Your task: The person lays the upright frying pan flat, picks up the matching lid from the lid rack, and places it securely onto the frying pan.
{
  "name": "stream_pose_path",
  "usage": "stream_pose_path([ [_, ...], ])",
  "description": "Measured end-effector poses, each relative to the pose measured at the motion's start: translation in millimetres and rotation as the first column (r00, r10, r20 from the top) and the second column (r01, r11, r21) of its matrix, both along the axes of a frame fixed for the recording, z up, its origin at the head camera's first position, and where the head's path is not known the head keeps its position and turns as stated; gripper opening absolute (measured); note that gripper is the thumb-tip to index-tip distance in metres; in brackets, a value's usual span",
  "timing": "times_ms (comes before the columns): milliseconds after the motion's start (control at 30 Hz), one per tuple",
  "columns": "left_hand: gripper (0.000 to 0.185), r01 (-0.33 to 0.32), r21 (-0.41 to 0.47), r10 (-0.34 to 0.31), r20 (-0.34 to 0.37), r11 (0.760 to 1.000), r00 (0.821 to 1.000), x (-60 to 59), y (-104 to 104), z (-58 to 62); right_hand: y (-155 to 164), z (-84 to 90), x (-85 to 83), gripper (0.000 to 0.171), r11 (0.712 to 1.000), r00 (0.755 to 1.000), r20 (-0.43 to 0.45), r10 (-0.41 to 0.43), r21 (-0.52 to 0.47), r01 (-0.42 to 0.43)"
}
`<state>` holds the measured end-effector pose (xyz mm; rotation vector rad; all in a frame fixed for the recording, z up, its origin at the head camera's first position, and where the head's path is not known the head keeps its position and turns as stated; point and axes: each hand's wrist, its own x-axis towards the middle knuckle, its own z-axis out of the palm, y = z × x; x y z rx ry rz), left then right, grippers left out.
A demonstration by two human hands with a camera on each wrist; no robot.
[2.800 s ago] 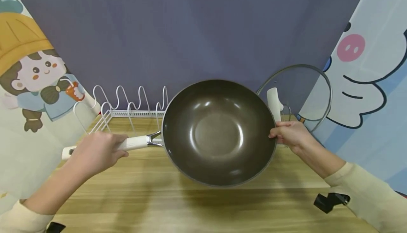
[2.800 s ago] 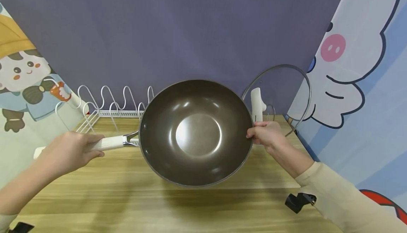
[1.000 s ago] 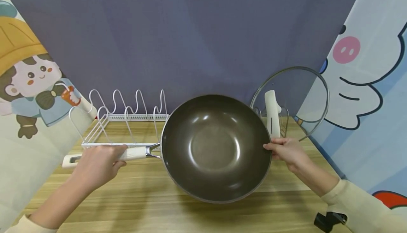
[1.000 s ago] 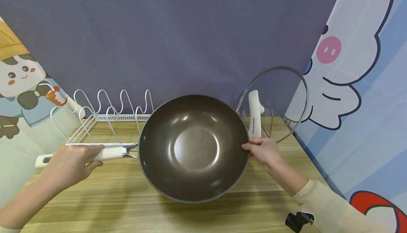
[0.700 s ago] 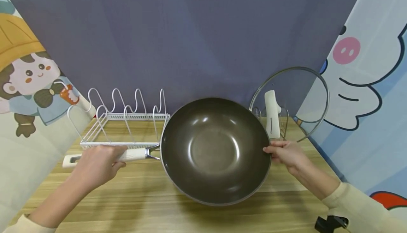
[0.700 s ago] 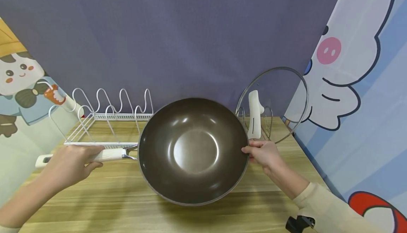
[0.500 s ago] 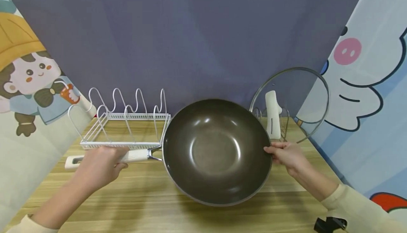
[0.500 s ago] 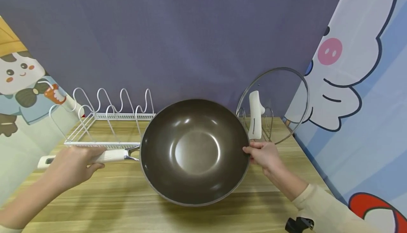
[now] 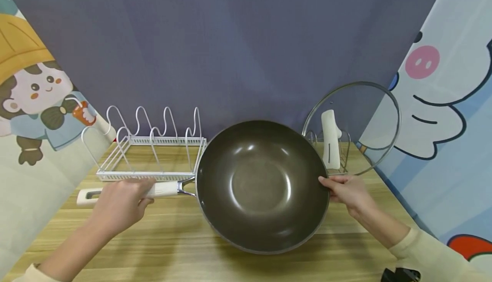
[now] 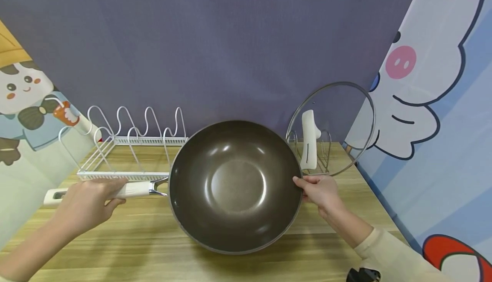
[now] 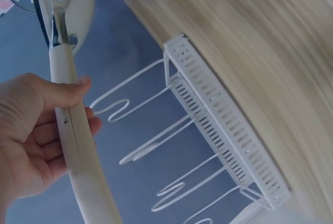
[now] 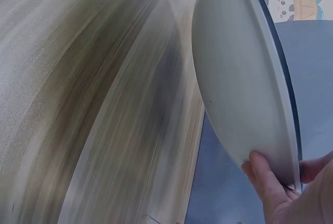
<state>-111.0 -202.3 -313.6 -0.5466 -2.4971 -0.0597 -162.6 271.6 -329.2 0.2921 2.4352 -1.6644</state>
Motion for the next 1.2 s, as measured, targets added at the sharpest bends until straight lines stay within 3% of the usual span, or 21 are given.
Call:
stream_pose_path([
  [267, 0.03, 0.012, 0.008, -0.011, -0.05, 1.0, 0.999, 3.1, -2.9, -2.4, 2.2, 5.8, -1.4, 0.062, 0.998, 0.998, 0.025, 0.053, 0.02, -0.053],
  [500, 0.035, 0.027, -0.003, -0.027, -0.096, 1.0, 0.995, 5.0, -5.2, -2.7, 0.1, 5.1, -4.0, 0.061, 0.998, 0.997, 0.043, 0.06, -0.008, -0.06],
  [767, 0.04, 0.026, -0.007, -0.027, -0.083, 1.0, 0.996, 6.1, -4.2, -2.7, 0.5, -0.5, -3.5, 0.056, 0.998, 0.997, 0.049, 0.054, -0.04, -0.052],
  [1200, 0.04, 0.008, 0.003, -0.007, -0.042, 1.0, 0.999, 6.8, 1.7, -8.7, 14.2, -0.5, 2.2, 0.071, 0.992, 0.988, 0.122, 0.093, -0.093, -0.082],
])
